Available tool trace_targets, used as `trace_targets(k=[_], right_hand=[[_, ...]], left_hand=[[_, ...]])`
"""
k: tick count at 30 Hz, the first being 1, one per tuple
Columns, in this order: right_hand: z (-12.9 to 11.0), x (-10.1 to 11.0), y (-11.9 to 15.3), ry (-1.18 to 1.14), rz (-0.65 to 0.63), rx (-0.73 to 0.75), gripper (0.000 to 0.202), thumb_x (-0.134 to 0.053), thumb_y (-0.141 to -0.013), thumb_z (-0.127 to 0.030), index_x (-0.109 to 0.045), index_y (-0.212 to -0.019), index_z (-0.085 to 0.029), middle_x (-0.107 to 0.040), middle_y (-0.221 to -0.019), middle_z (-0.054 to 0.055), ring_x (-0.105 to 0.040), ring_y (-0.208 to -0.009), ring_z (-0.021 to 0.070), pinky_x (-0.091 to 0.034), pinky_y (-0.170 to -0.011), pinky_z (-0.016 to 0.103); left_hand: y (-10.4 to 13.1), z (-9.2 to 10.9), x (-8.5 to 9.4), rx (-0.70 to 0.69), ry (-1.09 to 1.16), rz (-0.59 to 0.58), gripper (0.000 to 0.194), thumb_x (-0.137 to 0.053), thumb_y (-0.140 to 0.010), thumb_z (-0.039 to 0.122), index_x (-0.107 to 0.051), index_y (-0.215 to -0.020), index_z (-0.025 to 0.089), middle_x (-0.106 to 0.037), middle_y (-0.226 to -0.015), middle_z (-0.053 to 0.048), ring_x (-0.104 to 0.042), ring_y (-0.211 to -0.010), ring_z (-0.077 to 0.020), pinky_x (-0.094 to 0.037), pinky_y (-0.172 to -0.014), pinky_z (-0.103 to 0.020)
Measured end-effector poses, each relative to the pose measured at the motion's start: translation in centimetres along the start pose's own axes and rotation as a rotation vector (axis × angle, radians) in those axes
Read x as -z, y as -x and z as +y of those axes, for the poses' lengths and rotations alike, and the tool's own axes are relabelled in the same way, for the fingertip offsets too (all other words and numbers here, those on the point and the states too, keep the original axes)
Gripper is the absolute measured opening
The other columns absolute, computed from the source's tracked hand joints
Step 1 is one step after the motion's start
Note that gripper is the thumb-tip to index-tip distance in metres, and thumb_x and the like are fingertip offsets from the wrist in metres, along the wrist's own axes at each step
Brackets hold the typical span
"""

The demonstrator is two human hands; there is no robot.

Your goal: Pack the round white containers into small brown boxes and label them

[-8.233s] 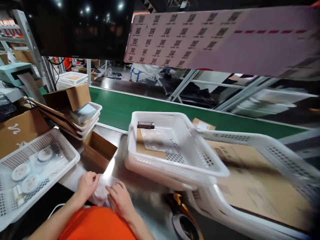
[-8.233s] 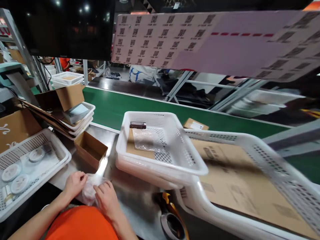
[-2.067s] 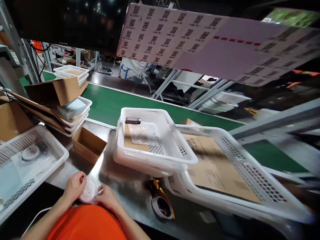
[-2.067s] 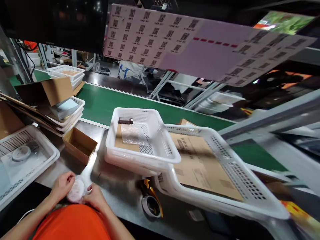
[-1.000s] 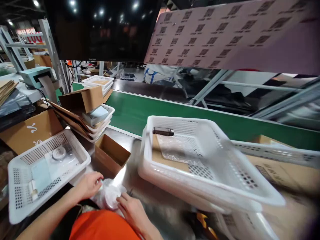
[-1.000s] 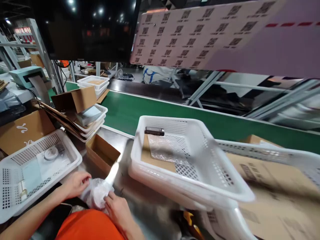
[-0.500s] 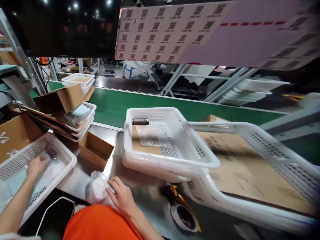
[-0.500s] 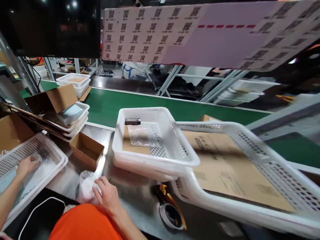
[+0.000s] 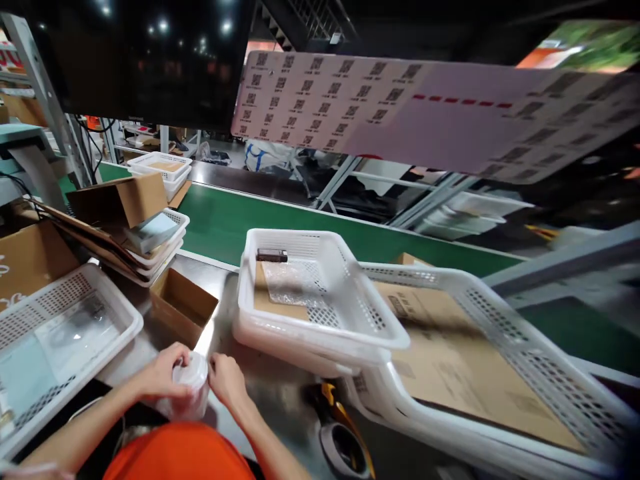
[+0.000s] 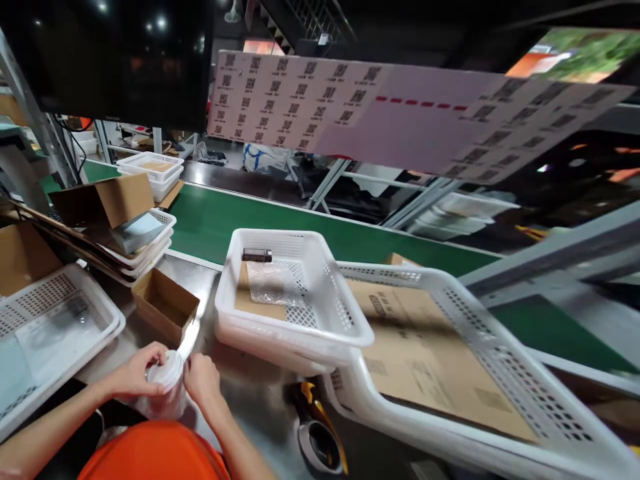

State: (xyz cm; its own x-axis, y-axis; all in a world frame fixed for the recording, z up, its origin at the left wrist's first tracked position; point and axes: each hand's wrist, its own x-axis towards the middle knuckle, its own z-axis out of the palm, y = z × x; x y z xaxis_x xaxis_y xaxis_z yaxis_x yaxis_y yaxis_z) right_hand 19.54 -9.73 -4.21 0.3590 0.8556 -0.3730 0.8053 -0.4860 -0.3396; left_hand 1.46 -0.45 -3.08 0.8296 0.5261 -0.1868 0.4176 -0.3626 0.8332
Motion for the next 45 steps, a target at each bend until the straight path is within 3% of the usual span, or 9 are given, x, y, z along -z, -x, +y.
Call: trace_targets(k=[4, 10, 15, 21, 27, 33, 38, 42, 45], right_hand=[[0.8, -0.9, 1.8, -0.055, 0.014, -0.001, 0.032, -0.048, -0.102, -0.019, -0.08, -0.099, -0.019, -0.084, -0.102, 0.013, -0.08, -0.098, 0.0247, -0.047, -0.074, 0.027], [0.7, -1.7, 3.9, -0.1, -0.003, 0.001, 0.03, -0.053, -0.098, -0.021, -0.078, -0.116, -0.023, -0.084, -0.108, 0.012, -0.08, -0.104, 0.0297, -0.05, -0.078, 0.03], [0.7, -0.8, 4.4, -0.018, -0.084, -0.003, 0.028, -0.061, -0.088, -0.017, -0.081, -0.106, -0.024, -0.084, -0.108, 0.015, -0.08, -0.103, 0.0316, -0.053, -0.077, 0.031], [0.4, -0.1, 4.6, 0.024, -0.011, -0.08, 0.034, -0.049, -0.095, -0.017, -0.082, -0.106, -0.017, -0.082, -0.107, 0.023, -0.08, -0.103, 0.0359, -0.056, -0.082, 0.038], [0.5, -0.1, 4.7, -0.014, -0.033, -0.051, 0.029, -0.055, -0.09, -0.016, -0.084, -0.095, -0.017, -0.083, -0.105, 0.022, -0.08, -0.101, 0.0358, -0.056, -0.078, 0.036], [0.1, -0.5, 4.5, -0.068, 0.021, -0.048, 0.037, -0.045, -0.101, -0.023, -0.082, -0.102, -0.021, -0.084, -0.106, 0.017, -0.081, -0.098, 0.0296, -0.053, -0.078, 0.031], [-0.1, -1.2, 5.3, -0.066, 0.009, 0.01, 0.033, -0.049, -0.101, -0.029, -0.081, -0.104, -0.022, -0.084, -0.105, 0.016, -0.081, -0.098, 0.0308, -0.053, -0.08, 0.033], [0.6, -0.6, 5.5, -0.081, -0.045, -0.036, 0.029, -0.055, -0.092, -0.021, -0.083, -0.1, -0.02, -0.084, -0.106, 0.017, -0.08, -0.1, 0.0337, -0.052, -0.077, 0.034], [1.2, 0.4, 5.1, -0.104, -0.076, -0.052, 0.027, -0.06, -0.082, -0.015, -0.083, -0.094, -0.022, -0.085, -0.104, 0.014, -0.079, -0.101, 0.0319, -0.049, -0.074, 0.031]], left_hand=[[1.4, -0.5, -0.8, 0.069, -0.122, -0.053, 0.032, -0.072, -0.071, 0.03, -0.053, -0.097, 0.024, -0.063, -0.1, 0.001, -0.061, -0.092, -0.0186, -0.048, -0.084, -0.03], [2.3, 2.2, -1.4, 0.055, -0.268, -0.11, 0.031, -0.069, -0.078, 0.029, -0.058, -0.107, 0.025, -0.065, -0.132, -0.011, -0.067, -0.111, -0.0252, -0.053, -0.098, -0.035], [2.2, 2.6, -2.1, 0.054, -0.362, -0.206, 0.045, -0.07, -0.078, 0.024, -0.059, -0.122, 0.023, -0.041, -0.17, -0.018, -0.047, -0.153, -0.0365, -0.042, -0.123, -0.047], [2.7, 2.9, -1.6, 0.076, -0.306, -0.161, 0.041, -0.066, -0.086, 0.03, -0.058, -0.125, 0.02, -0.027, -0.176, -0.023, -0.043, -0.156, -0.0362, -0.044, -0.122, -0.048], [3.3, 0.5, -0.6, -0.001, -0.254, -0.176, 0.047, -0.06, -0.094, 0.035, -0.056, -0.139, 0.021, -0.035, -0.174, -0.019, -0.044, -0.157, -0.0291, -0.042, -0.125, -0.044], [2.7, -1.7, 0.4, -0.145, -0.336, -0.242, 0.045, -0.056, -0.097, 0.031, -0.063, -0.141, 0.023, -0.05, -0.167, -0.014, -0.042, -0.158, -0.0315, -0.034, -0.132, -0.049], [2.4, -0.6, -0.5, -0.136, -0.438, -0.219, 0.038, -0.059, -0.094, 0.028, -0.071, -0.13, 0.024, -0.041, -0.171, -0.014, -0.041, -0.156, -0.037, -0.041, -0.127, -0.052], [2.4, 1.2, -1.4, -0.016, -0.517, -0.179, 0.035, -0.063, -0.092, 0.032, -0.075, -0.125, 0.029, -0.059, -0.139, -0.014, -0.057, -0.129, -0.0353, -0.054, -0.107, -0.049], [2.2, 2.4, -1.8, 0.034, -0.509, -0.173, 0.035, -0.06, -0.092, 0.029, -0.075, -0.124, 0.031, -0.06, -0.123, -0.011, -0.057, -0.118, -0.032, -0.052, -0.105, -0.046]])
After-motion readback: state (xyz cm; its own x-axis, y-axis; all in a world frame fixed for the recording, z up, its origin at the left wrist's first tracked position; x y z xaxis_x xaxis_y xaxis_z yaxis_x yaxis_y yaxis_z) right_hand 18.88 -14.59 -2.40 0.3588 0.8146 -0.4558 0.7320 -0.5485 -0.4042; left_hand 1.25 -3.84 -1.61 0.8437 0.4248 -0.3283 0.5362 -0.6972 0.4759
